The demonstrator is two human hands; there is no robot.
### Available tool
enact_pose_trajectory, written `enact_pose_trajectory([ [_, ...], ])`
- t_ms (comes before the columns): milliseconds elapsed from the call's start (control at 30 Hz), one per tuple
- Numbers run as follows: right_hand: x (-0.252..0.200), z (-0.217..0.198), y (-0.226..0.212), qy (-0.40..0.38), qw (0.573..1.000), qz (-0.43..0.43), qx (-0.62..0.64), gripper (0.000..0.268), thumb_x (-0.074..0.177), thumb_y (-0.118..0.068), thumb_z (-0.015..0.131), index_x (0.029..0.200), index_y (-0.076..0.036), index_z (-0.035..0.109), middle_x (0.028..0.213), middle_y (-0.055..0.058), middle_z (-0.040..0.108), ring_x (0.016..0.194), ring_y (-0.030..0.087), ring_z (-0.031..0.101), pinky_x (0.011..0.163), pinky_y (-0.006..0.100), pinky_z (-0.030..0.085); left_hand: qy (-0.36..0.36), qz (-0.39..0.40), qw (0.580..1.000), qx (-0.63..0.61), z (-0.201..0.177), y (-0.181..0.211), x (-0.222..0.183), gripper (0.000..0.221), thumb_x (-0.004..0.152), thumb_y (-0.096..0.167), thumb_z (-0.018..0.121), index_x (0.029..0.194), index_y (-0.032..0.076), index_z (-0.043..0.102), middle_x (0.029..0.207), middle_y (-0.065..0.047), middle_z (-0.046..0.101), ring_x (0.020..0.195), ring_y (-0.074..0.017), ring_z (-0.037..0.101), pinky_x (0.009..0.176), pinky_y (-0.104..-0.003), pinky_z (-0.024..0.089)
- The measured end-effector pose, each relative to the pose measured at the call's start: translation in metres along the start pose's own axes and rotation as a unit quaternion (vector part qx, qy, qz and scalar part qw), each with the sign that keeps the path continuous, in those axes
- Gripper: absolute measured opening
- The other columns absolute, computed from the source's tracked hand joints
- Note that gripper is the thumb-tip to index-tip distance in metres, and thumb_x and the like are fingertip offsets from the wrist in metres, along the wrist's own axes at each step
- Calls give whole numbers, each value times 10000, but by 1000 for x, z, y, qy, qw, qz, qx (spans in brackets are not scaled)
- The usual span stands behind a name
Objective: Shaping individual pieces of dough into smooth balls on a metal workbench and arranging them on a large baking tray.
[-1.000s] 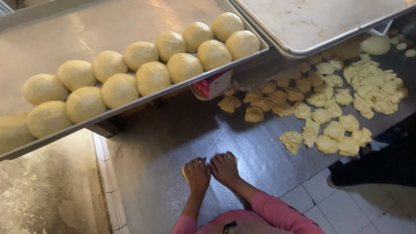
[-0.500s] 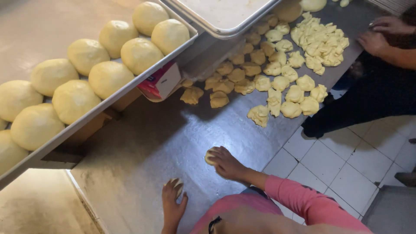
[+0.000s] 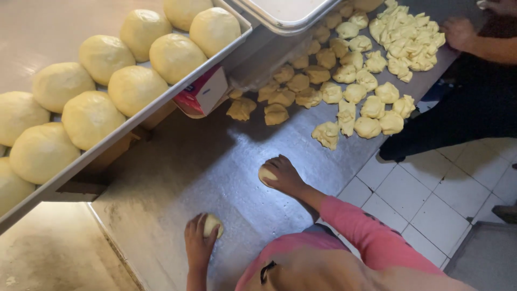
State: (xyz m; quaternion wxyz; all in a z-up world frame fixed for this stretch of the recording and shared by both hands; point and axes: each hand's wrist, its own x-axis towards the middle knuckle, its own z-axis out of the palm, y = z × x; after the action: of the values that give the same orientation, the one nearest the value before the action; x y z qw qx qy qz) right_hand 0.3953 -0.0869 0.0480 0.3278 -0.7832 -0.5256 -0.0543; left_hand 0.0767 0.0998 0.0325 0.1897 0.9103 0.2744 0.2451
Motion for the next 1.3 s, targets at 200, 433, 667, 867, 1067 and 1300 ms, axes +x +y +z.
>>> enact_pose_trajectory([
  [200,-47,-7,-52,-75,993,-45,82,521,782,-130,672,1280,-75,531,1518,174,446,1435,420,369,1212,565,283,-32,7,995,-94,35,39,-52,727,731,264,815,1378,45,565,1549,-200,468,1464,-415,405,1215,-513,317],
  [433,10,38,-71,-16,998,-62,-20,278,886,-331,679,1082,-137,639,1165,40,579,1142,278,522,1121,594,281,73,34,996,26,62,66,43,228,822,198,734,1009,77,686,1033,-84,677,985,-302,621,1000,-452,466],
  [667,20,6,-2,-12,999,39,27,573,748,-412,843,1165,-62,664,1293,81,587,1178,294,525,1092,427,381,42,-67,996,42,6,-4,31,656,755,430,837,1199,-20,662,1243,-153,619,1206,-351,558,1242,-555,285],
  [867,-55,-27,-38,-120,985,-1,122,593,793,-200,728,1340,-85,528,1508,150,458,1458,437,343,1189,559,317,-68,-17,991,-112,15,7,-63,695,725,142,742,1390,50,563,1494,-200,522,1377,-403,490,1152,-473,403],
  [1067,-26,10,-91,-89,990,-105,17,274,879,-278,681,1081,-103,618,1229,82,590,1350,372,465,1140,710,191,40,-15,999,5,45,113,10,245,862,265,712,1027,86,689,1048,-54,655,1065,-281,602,1166,-517,356],
  [1300,38,68,-39,-85,994,34,-57,323,920,-498,575,1044,-203,620,1149,3,618,1175,270,602,1049,562,426,130,39,985,107,92,17,68,318,737,283,734,1039,200,682,1036,-52,666,911,-304,679,930,-569,536],
])
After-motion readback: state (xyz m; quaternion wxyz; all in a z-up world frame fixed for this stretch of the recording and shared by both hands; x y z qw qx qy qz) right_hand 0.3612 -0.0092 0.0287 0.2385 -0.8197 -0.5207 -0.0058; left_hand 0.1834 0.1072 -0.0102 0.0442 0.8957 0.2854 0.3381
